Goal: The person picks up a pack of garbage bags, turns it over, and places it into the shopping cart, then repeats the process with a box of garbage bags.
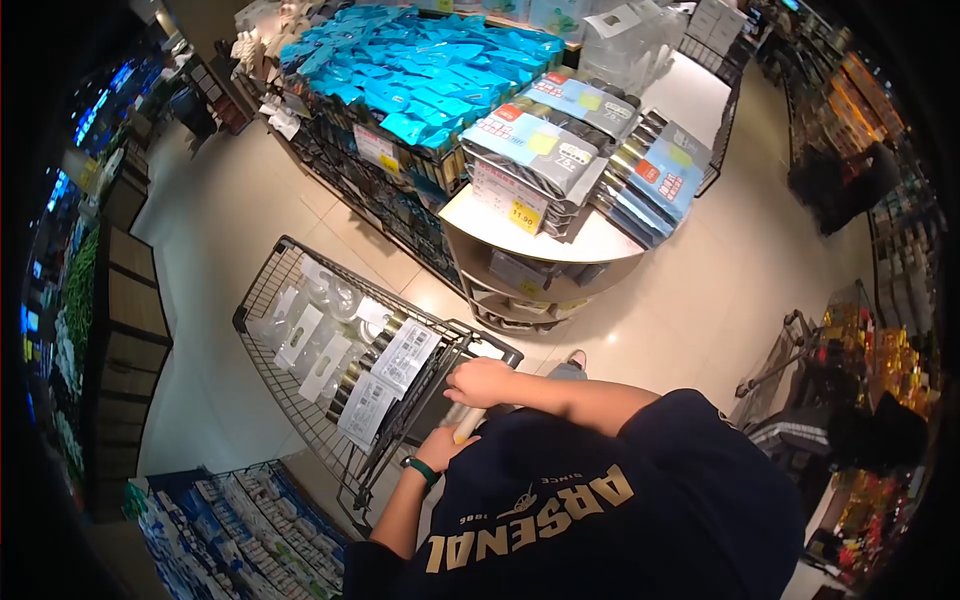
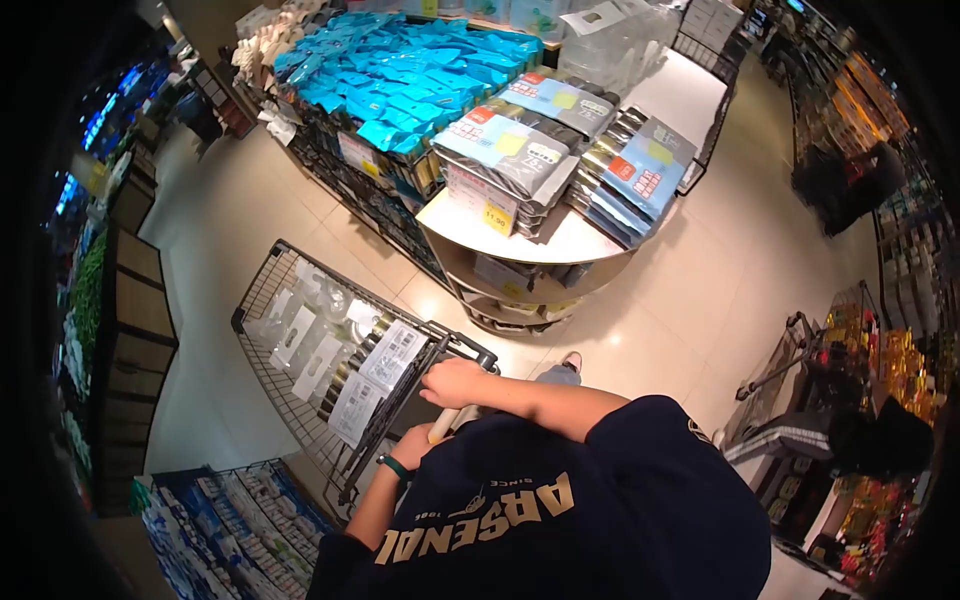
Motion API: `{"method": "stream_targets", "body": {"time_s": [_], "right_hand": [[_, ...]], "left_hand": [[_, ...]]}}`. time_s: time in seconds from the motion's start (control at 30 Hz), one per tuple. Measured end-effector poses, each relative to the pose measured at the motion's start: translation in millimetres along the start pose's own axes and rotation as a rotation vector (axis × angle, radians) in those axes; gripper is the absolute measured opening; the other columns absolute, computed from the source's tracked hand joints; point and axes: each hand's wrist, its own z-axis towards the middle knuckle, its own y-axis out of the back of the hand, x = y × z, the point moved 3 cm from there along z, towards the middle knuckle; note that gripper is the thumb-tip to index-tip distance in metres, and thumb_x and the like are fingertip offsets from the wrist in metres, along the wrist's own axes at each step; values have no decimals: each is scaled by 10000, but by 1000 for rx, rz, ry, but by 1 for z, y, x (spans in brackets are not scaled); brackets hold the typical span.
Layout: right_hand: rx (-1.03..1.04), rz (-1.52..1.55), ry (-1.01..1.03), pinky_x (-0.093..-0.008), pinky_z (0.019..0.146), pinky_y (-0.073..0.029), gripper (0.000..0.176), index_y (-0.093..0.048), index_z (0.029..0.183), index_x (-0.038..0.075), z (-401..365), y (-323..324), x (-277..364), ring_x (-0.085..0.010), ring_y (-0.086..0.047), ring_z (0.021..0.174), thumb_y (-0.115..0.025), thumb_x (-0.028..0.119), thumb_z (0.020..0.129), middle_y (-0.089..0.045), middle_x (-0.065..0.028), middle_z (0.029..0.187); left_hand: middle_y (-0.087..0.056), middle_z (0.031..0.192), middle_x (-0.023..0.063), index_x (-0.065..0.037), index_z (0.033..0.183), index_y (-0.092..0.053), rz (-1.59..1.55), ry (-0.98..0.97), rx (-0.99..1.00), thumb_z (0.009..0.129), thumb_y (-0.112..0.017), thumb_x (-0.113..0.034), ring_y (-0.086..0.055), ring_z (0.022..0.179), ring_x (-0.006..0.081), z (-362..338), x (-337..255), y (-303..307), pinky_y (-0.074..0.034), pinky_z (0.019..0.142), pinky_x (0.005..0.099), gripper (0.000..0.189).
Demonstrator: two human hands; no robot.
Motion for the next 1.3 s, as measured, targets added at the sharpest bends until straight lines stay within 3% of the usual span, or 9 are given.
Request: {"method": "stream_targets", "body": {"time_s": [0.07, 0.17, 0.33, 0.53, 0.77, 1.0, 1.03, 1.17, 1.3], "right_hand": [[-82, -13, 4, -436, 722, -528, 375, -653, 788, 50, -3, -2, -4, -349, -654, 776, -506, 363, 932, -664, -143, 764], [-303, -60, 104, -396, 681, -528, 359, -627, 713, 73, -10, -12, -6, -301, -656, 732, -523, 350, 917, -647, -100, 725], [-604, -129, 217, -342, 726, -473, 309, -621, 692, 113, -41, -22, -20, -237, -594, 705, -550, 323, 907, -594, -37, 693], [-458, -246, 99, -351, 814, -370, 453, -665, 697, 109, -77, -23, -19, -209, -548, 772, -483, 443, 943, -608, -33, 696], [-301, -391, 1, -387, 713, -392, 653, -650, 529, 116, -91, -26, -47, -260, -549, 483, -367, 506, 970, -612, -77, 535], [-416, -385, 119, -384, 686, -380, 661, -620, 498, 108, -144, -30, -82, -273, -525, 471, -368, 496, 971, -595, -84, 520], [-332, -405, 107, -354, 733, -379, 532, -643, 601, 114, -157, -28, -85, -236, -569, 658, -434, 441, 964, -584, -45, 586], [-465, -215, 357, -370, 802, -375, 299, -641, 775, 103, -213, -23, -120, -207, -544, 847, -568, 362, 905, -577, -35, 747], [-465, -166, 446, -370, 816, -374, 276, -637, 786, 102, -259, -19, -145, -202, -543, 870, -622, 373, 837, -582, -28, 802]], "left_hand": [[-693, 831, 171, 6, 1003, -658, 43, -84, 5, 884, -658, -401, -682, 766, 288, 16, -7, -2, -511, 650, 366, 424], [-584, 685, -35, -44, 964, -671, -603, 32, 281, 932, -619, -232, -498, 549, 37, 37, -25, -8, -386, 495, 186, 198], [-550, 625, 2, -15, 915, -656, -655, 73, 438, 898, -644, -231, -510, 488, 82, 48, -35, -9, -367, 405, 210, 217], [-553, 594, 26, -3, 832, -671, -699, 36, 416, 855, -667, -140, -512, 470, 111, 53, -53, -27, -368, 409, 228, 139], [-642, 753, 30, 5, 883, -677, -695, -153, 182, 807, -626, -42, -577, 636, 97, 72, -63, -64, -426, 563, 226, 103], [-710, 884, 95, 33, 992, -667, -391, -295, -14, 819, -622, -78, -674, 875, 207, 79, -106, -108, -515, 765, 324, 211], [-710, 884, 95, 33, 992, -667, -395, -298, -36, 819, -622, -78, -674, 875, 207, 83, -108, -113, -515, 765, 324, 211], [-704, 888, 161, 16, 1024, -651, 120, -254, -163, 826, -656, -157, -688, 863, 248, 85, -138, -156, -523, 742, 345, 263], [-706, 872, 121, -12, 967, -669, 78, -148, -207, 827, -697, -183, -681, 801, 215, 96, -155, -203, -523, 716, 346, 222]]}}
